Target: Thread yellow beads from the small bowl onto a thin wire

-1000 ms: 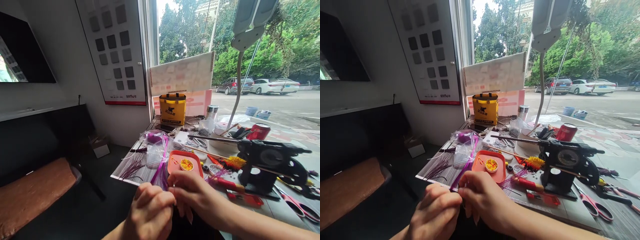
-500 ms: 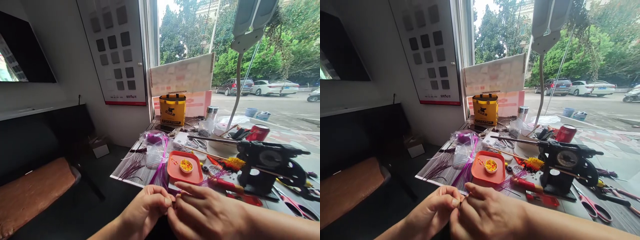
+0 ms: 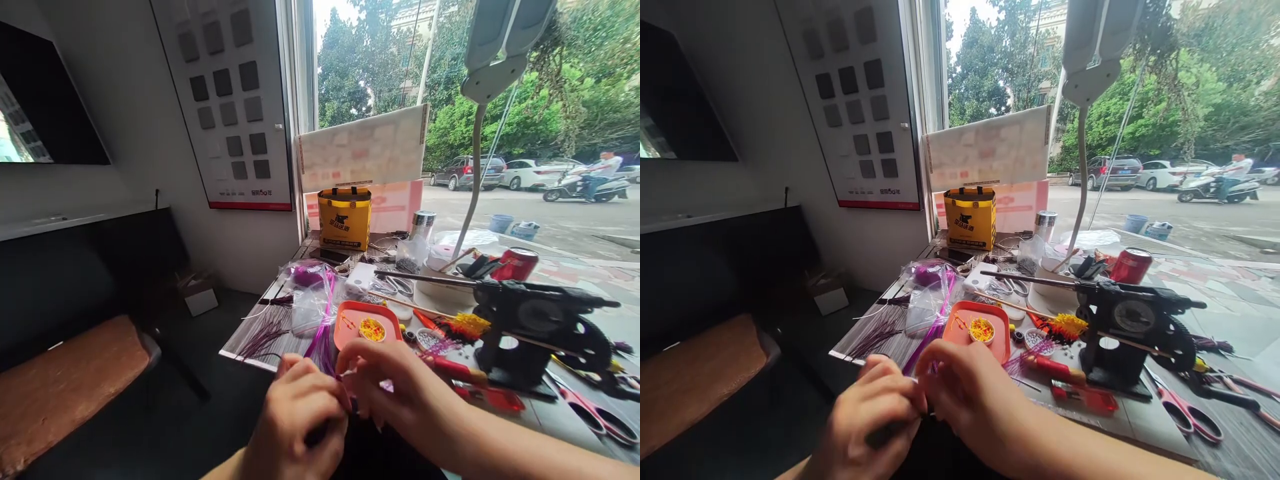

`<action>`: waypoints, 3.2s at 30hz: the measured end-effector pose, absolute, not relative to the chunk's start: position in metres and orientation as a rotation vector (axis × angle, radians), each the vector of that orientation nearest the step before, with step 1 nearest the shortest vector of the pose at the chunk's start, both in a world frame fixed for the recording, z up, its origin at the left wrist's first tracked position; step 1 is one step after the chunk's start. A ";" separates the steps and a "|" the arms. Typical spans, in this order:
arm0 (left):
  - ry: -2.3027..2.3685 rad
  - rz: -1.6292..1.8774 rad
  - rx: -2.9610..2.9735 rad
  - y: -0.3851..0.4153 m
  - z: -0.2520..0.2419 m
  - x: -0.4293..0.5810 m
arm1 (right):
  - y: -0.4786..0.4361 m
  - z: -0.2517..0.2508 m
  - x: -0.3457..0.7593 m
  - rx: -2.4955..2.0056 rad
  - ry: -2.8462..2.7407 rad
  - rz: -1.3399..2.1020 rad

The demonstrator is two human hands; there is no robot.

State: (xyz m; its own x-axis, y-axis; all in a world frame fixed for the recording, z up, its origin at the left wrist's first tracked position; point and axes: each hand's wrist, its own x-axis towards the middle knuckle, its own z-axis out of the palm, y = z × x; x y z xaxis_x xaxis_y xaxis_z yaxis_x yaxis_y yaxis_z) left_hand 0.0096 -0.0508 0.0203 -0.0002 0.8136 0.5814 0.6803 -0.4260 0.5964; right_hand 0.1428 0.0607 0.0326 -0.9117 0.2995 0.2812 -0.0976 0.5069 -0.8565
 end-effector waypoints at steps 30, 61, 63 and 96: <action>1.654 1.508 2.919 -0.047 -0.004 0.005 | 0.059 0.012 0.145 -0.376 -1.987 2.122; 2.194 1.144 2.217 -0.059 -0.038 0.013 | 0.042 -0.034 0.148 -0.418 -2.322 0.996; 2.253 1.171 2.108 -0.063 -0.042 0.012 | 0.042 -0.039 0.150 -0.525 -2.213 1.219; 2.065 1.257 1.580 -0.074 -0.052 0.023 | 0.027 -0.060 0.146 -0.682 -1.743 2.070</action>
State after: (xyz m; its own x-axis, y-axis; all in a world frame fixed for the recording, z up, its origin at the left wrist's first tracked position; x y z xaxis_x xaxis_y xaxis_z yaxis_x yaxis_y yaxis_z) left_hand 0.0233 -0.0743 -0.0523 -0.3791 0.8790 0.2893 0.6605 0.0381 0.7499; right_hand 0.1458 0.0267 -0.0602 -0.8235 0.5506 -0.1367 0.0410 -0.1827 -0.9823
